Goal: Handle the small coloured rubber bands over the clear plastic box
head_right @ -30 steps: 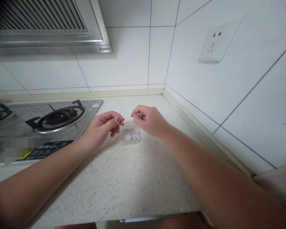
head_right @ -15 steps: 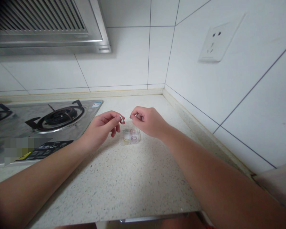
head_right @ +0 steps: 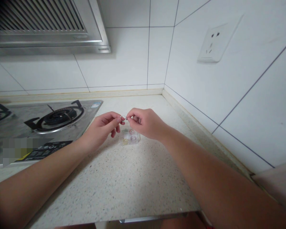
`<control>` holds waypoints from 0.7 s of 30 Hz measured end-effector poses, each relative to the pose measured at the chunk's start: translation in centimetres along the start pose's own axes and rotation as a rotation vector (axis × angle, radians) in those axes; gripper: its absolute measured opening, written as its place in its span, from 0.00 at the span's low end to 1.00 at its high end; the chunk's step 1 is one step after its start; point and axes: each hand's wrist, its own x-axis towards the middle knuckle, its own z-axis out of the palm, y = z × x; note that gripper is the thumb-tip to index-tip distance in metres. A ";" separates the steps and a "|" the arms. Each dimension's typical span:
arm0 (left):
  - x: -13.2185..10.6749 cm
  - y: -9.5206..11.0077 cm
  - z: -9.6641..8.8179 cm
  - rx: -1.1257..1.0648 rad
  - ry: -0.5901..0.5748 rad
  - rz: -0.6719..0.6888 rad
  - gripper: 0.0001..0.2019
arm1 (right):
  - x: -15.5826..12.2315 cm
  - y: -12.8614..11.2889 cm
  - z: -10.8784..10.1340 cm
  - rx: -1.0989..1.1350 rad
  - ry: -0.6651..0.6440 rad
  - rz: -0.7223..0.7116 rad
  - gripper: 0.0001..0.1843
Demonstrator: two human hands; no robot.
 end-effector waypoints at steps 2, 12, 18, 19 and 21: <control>0.0 0.0 0.0 0.000 0.001 0.000 0.12 | 0.0 0.0 0.0 -0.003 0.000 0.005 0.08; 0.1 -0.2 -0.1 0.021 0.017 0.046 0.11 | 0.1 0.1 0.1 -0.035 -0.002 -0.007 0.09; 0.2 -0.5 -0.1 0.024 0.002 0.049 0.12 | 0.1 -0.1 0.0 -0.033 0.009 -0.008 0.08; 0.2 -0.5 -0.2 0.025 -0.005 0.049 0.12 | 0.1 -0.1 0.0 -0.027 0.008 -0.008 0.08; 0.2 -0.6 -0.2 0.030 -0.020 0.051 0.12 | 0.1 -0.1 0.0 -0.016 0.000 -0.008 0.07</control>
